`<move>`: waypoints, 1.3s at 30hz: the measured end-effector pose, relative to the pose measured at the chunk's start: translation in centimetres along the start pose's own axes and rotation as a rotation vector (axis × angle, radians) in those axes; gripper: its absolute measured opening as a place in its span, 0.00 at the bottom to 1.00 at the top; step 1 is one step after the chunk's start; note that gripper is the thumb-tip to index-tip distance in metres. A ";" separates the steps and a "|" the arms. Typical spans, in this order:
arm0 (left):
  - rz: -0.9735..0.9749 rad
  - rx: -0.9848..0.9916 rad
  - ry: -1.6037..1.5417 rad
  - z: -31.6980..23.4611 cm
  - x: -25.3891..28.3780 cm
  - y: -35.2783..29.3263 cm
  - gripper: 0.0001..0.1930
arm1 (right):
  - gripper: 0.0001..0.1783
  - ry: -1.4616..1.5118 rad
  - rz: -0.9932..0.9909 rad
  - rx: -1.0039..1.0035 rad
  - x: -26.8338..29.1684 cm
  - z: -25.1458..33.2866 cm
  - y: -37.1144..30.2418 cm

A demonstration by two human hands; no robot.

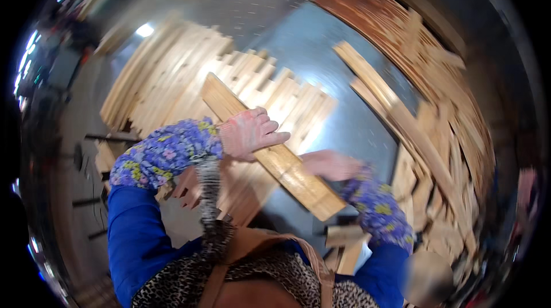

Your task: The person repeatedly picks up thin wooden planks from a pile on a metal table and places them into a neat vertical stack. The person handles the planks one at a time, organizing them into a growing stack throughout the clip.

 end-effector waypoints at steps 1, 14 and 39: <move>0.098 0.204 -0.062 3.2 -0.1 -1.1 0.46 | 0.29 0.191 0.050 0.173 4.6 0.3 0.9; 0.046 1.765 0.109 35.1 -1.1 -41.4 0.42 | 0.68 -0.896 -0.838 -0.503 32.0 -14.6 -10.6; -0.202 0.738 -2.289 -17.2 -16.5 10.9 0.30 | 0.45 1.284 -0.348 0.118 -12.1 -16.1 -11.4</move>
Point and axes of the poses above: each hand's wrist, its own y-axis towards the middle knuckle, its own x-axis out of the back of the hand, z = x × y, the point moved 10 cm from there along y, towards the middle knuckle, and after that the axes turned 5 degrees about y, right-handed, at the moved point
